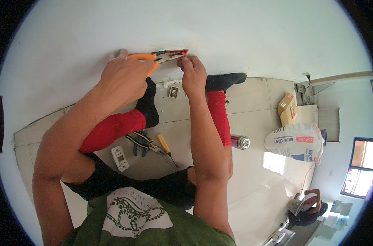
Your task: The recorder is repairing or replacing an electrical outlet on a wall using various tools.
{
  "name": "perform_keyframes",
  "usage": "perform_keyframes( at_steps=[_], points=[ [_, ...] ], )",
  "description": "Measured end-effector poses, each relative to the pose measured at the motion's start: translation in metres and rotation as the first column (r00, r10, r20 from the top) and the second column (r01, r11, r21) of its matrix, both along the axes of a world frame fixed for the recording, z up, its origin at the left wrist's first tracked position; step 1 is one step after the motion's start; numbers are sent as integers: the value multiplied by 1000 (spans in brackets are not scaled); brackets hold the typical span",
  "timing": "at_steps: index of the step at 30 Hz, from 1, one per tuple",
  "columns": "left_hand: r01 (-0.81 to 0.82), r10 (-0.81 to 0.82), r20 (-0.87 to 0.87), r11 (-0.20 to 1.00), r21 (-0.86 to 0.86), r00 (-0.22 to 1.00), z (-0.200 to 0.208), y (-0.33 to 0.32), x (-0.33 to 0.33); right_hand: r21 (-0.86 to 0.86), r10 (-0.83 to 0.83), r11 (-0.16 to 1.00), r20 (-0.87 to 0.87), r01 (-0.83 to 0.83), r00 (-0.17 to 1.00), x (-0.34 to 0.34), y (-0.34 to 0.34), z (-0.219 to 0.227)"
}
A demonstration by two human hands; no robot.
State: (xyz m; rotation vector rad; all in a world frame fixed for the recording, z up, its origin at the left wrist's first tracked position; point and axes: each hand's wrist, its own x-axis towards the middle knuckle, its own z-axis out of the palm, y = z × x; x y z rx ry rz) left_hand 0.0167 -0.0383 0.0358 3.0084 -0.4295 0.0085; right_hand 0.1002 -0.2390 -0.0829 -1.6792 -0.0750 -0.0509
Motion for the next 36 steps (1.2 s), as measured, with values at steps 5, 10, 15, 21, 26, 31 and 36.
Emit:
perform_keyframes(
  at_steps=[5, 10, 15, 21, 26, 31, 36],
  points=[
    [67, -66, 58, 998, -18, 996, -7, 4, 13, 25, -12, 1000, -25, 12, 1000, 0, -2, -1],
    [215, -219, 173, 976, 43, 960, -17, 15, 16, 115, -23, 993, -4, 23, 1000, -1, 4, -1],
    [278, -301, 186, 950, 140, 935, -20, 18, 21, 92, -41, 995, 2, 41, 999, -2, 1, -3],
    [274, -297, 131, 947, 168, 946, -15, 18, 20, 137, -65, 988, -17, 67, 998, -4, 5, 0],
    [103, -99, 108, 994, -34, 989, -23, 10, -4, 119, -55, 991, -28, 58, 998, -4, -1, 0],
    [-90, 127, 130, 961, -261, 983, -68, 2, -19, 135, -56, 988, -98, 69, 994, -4, 5, 9],
    [-17, 87, 262, 965, -261, 961, -66, 5, -9, 124, 9, 992, -97, 3, 995, 2, -5, 10]
  ],
)
